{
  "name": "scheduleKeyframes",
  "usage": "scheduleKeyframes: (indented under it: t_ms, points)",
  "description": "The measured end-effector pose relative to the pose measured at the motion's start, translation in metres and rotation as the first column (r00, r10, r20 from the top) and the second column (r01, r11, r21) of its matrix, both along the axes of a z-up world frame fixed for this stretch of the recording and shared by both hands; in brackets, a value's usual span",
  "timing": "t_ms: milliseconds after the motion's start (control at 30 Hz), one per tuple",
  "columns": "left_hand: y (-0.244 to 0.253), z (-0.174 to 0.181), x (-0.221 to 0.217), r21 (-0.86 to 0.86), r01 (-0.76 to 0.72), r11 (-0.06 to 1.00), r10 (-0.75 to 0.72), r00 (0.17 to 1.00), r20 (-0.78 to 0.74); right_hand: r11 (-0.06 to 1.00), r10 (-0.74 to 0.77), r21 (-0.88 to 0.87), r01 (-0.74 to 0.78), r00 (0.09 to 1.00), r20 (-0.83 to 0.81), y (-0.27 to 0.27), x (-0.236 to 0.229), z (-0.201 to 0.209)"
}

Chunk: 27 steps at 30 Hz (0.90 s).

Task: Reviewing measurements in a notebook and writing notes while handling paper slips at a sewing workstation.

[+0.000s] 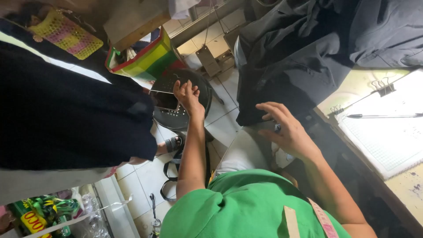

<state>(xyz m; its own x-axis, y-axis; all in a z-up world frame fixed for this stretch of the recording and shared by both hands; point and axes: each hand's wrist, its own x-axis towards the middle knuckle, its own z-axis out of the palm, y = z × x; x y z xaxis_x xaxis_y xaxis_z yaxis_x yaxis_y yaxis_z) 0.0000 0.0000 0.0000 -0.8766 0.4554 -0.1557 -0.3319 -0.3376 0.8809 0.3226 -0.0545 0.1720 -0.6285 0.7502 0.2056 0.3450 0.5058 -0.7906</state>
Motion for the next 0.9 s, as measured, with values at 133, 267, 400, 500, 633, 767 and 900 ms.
scheduleKeyframes:
  t_ms: [133,267,400,500,633,767,900]
  points:
    - [0.000,0.006,0.004,0.014,0.002,1.000,-0.002,1.000,-0.006,1.000,-0.004,0.027,0.005,0.999,-0.047,0.014,0.005,-0.021]
    - [0.006,-0.004,0.002,0.036,0.042,0.998,-0.040,0.998,-0.051,0.998,-0.062,-0.002,0.062,0.990,-0.125,0.024,0.007,-0.031]
    - [0.019,-0.013,-0.003,-0.018,0.073,0.997,-0.074,0.990,-0.118,0.993,-0.112,-0.052,0.106,0.984,-0.141,0.021,0.003,-0.017]
    - [0.029,0.016,0.003,-0.048,0.129,0.991,-0.136,0.966,-0.222,0.993,-0.115,-0.048,0.110,0.986,-0.123,0.024,0.003,-0.025]
    - [0.043,0.087,0.014,-0.071,0.210,0.975,-0.222,0.926,-0.306,0.983,-0.149,-0.118,0.138,0.985,-0.085,0.021,0.002,-0.018]
    - [0.087,0.096,-0.005,-0.100,0.305,0.947,-0.310,0.788,-0.532,0.989,-0.092,-0.120,0.088,0.995,-0.026,0.021,0.005,-0.017]
    - [0.109,0.085,-0.009,-0.080,0.256,0.963,-0.232,0.648,-0.726,0.976,-0.116,-0.186,0.115,0.993,0.009,0.017,0.005,-0.009]
